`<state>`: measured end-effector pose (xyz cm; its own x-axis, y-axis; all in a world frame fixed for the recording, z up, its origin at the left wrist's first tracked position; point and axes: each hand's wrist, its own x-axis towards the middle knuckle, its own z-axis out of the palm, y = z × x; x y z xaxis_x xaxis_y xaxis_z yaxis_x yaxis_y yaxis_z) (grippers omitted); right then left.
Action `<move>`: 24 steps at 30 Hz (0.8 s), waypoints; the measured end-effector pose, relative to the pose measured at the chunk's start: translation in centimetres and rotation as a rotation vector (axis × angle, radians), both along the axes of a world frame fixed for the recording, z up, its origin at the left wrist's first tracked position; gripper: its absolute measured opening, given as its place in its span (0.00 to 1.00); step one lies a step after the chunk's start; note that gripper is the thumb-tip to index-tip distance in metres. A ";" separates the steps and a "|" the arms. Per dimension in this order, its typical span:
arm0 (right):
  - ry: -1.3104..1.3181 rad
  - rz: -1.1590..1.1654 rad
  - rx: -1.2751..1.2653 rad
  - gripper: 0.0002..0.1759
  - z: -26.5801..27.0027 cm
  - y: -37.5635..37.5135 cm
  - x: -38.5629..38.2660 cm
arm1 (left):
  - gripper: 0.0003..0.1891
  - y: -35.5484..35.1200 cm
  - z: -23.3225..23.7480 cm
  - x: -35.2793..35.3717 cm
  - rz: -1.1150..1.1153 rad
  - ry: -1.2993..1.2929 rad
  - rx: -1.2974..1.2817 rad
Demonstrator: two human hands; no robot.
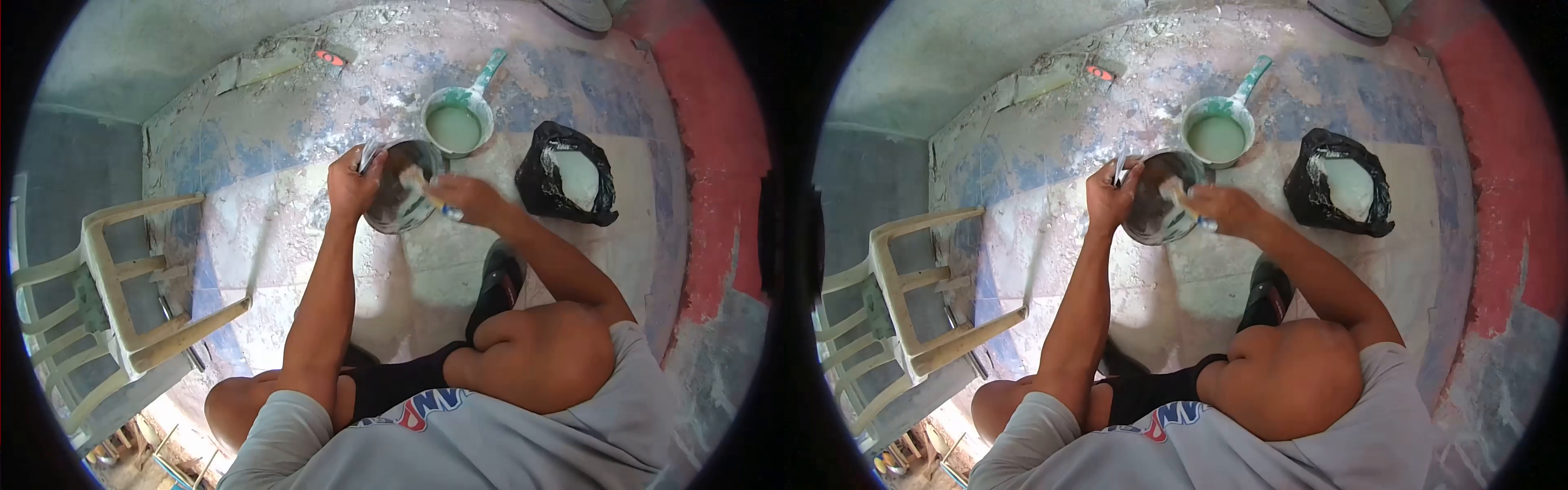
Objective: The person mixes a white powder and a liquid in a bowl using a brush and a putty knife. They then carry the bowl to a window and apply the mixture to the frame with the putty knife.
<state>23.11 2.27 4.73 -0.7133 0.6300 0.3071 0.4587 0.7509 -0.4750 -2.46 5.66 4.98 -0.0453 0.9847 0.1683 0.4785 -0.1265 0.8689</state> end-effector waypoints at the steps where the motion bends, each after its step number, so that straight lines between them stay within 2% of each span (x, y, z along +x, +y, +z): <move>1: -0.063 0.062 -0.023 0.27 -1.8 -0.7 0.5 | 0.09 -0.1 0.6 0.0 -0.009 -0.054 0.001; 2: -0.134 0.120 -0.127 0.26 -2.2 -1.1 0.7 | 0.08 0.0 0.7 -0.2 -0.022 0.004 0.030; 4: -0.005 0.123 -0.064 0.24 -0.7 -0.8 1.3 | 0.06 -0.1 0.8 -0.3 -0.035 0.039 0.021; 7: 0.021 -0.057 0.143 0.22 0.8 0.9 1.8 | 0.06 -0.7 0.2 0.2 0.008 0.065 0.031; 8: -0.052 -0.087 0.083 0.22 1.2 1.2 2.1 | 0.05 -0.9 0.2 0.5 0.039 0.062 0.026; 10: -0.047 -0.078 0.076 0.22 -1.3 0.2 2.7 | 0.06 -1.2 0.6 0.8 0.060 0.060 -0.037; 13: -0.026 -0.086 0.017 0.21 -4.7 -2.3 2.7 | 0.09 -1.6 -0.2 0.7 0.048 -0.013 0.100; 15: 0.140 -0.202 -0.169 0.20 -6.5 -3.9 2.1 | 0.09 -1.9 -0.8 0.5 0.059 -0.028 0.056; 16: 0.224 -0.190 -0.295 0.20 -6.0 -4.6 1.5 | 0.08 -1.8 -0.5 0.4 0.071 -0.048 0.018; 19: 0.299 -0.131 -0.417 0.18 -2.6 -4.7 -0.5 | 0.07 -1.2 0.3 -0.8 0.043 0.014 0.092; 20: 0.303 -0.136 -0.412 0.18 -1.7 -4.0 -0.5 | 0.06 -0.5 0.7 -1.3 0.043 0.004 0.238; 22: 0.443 -0.116 -0.143 0.18 -0.2 -2.3 -0.7 | 0.06 0.3 3.7 -2.4 0.121 -0.033 0.016; 24: 0.424 -0.179 -0.099 0.18 5.0 0.0 -0.3 | 0.08 1.9 6.2 -2.5 0.097 -0.097 0.144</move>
<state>22.80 2.27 9.68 -0.4157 0.7723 0.4804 0.3266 0.6197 -0.7137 -4.92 7.61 11.19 -0.1621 0.9409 0.2975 0.4093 -0.2103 0.8878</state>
